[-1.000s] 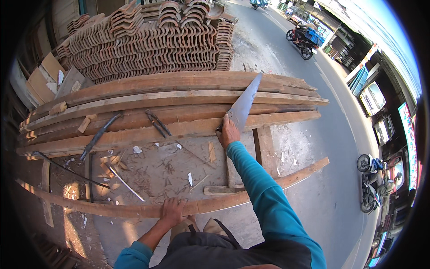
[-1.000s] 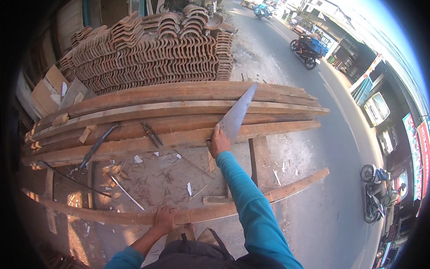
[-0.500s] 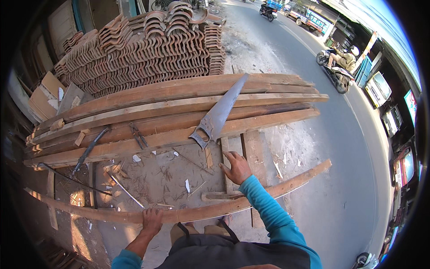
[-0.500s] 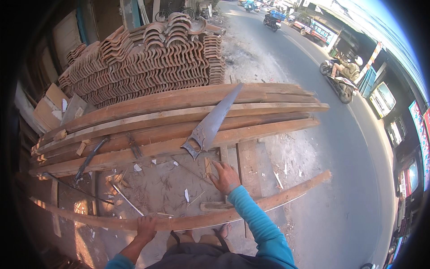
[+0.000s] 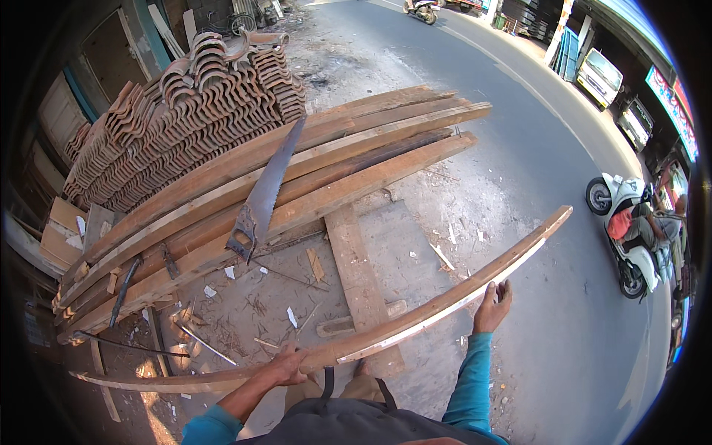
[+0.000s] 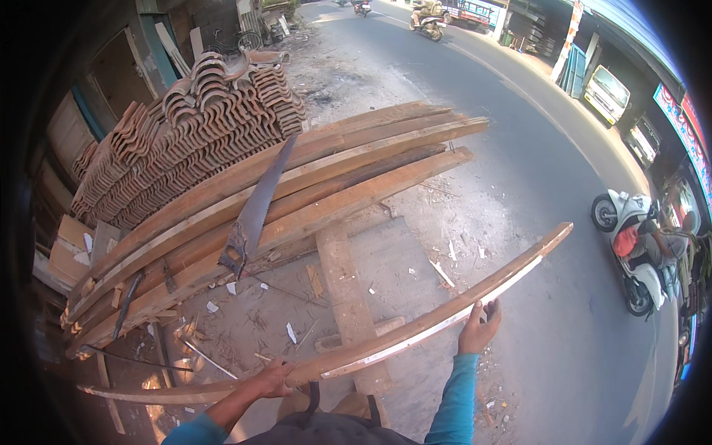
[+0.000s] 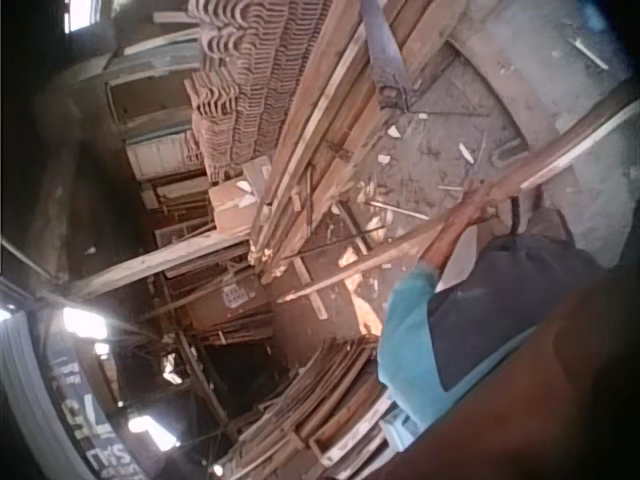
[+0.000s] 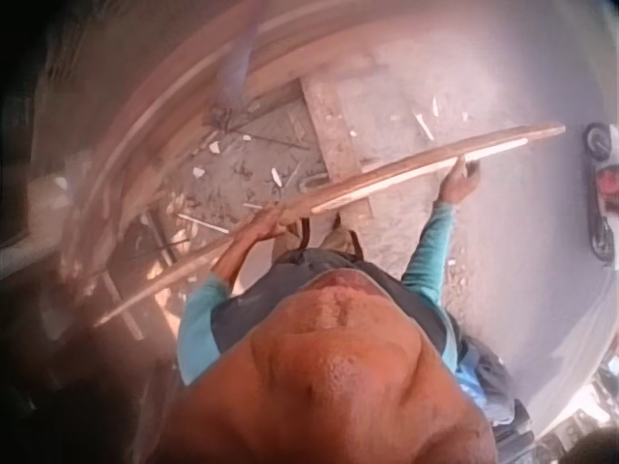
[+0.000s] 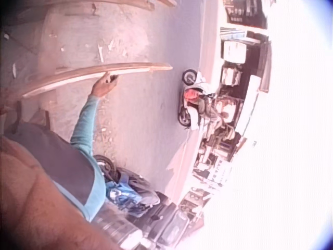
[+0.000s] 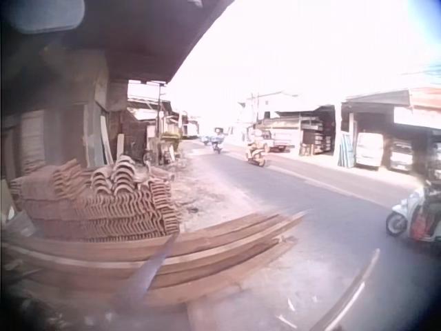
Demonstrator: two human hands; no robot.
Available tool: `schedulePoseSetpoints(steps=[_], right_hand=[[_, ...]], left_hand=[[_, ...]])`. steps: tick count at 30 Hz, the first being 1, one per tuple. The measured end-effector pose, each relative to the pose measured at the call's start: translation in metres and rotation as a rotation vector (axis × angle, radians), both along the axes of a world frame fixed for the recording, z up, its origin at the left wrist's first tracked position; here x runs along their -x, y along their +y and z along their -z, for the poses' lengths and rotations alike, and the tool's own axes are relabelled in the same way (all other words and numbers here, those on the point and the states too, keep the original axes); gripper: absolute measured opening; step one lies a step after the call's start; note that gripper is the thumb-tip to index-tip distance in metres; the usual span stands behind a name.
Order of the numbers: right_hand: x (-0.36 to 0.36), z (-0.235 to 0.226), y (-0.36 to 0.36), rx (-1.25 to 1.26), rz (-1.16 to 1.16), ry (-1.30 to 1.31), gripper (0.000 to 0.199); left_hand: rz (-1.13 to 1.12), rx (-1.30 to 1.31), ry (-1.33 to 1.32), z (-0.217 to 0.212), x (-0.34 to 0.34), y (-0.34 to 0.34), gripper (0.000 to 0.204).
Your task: The person picks up a wooden board and a hand saw, then cuts through the wooden board using the hand saw.
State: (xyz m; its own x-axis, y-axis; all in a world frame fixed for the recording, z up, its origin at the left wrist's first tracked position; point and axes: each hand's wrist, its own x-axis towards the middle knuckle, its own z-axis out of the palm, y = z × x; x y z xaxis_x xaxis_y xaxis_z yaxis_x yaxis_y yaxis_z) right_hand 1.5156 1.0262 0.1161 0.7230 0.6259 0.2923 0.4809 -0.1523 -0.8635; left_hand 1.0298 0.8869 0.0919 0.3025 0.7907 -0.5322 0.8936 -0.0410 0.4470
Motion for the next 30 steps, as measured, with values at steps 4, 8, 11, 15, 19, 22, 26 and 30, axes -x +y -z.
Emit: schedulePoseSetpoints(steps=[4,8,11,15,19,22,26,30], right_hand=[[-0.044,0.045,-0.027,0.056,0.056,0.210,0.070],[-0.066,0.048,-0.032,0.031,0.209,0.755,0.088],[-0.086,0.049,-0.017,-0.070,-0.095,1.003,0.079],[-0.090,0.089,0.006,-0.156,-0.167,1.109,0.081],[-0.083,0.074,0.009,-0.274,-0.098,1.050,0.075],[-0.105,0.064,0.003,-0.217,-0.103,1.042,0.069],[-0.108,0.069,0.015,-0.231,-0.138,1.034,0.061],[-0.107,0.068,0.038,-0.177,-0.178,1.076,0.049]], left_hand=[[0.151,0.249,-0.208,-0.007,-0.062,0.039,0.060],[0.120,0.360,-0.327,-0.039,-0.112,0.075,0.055],[0.144,0.411,-0.390,-0.046,-0.127,0.097,0.054],[0.064,0.415,-0.447,-0.012,-0.128,0.093,0.059],[0.046,0.369,-0.493,-0.036,-0.140,0.093,0.068],[0.051,0.313,-0.408,-0.030,-0.142,0.084,0.068],[-0.024,0.041,-0.383,-0.039,-0.140,0.066,0.065],[-0.096,-0.117,-0.255,-0.023,-0.158,0.055,0.063]])
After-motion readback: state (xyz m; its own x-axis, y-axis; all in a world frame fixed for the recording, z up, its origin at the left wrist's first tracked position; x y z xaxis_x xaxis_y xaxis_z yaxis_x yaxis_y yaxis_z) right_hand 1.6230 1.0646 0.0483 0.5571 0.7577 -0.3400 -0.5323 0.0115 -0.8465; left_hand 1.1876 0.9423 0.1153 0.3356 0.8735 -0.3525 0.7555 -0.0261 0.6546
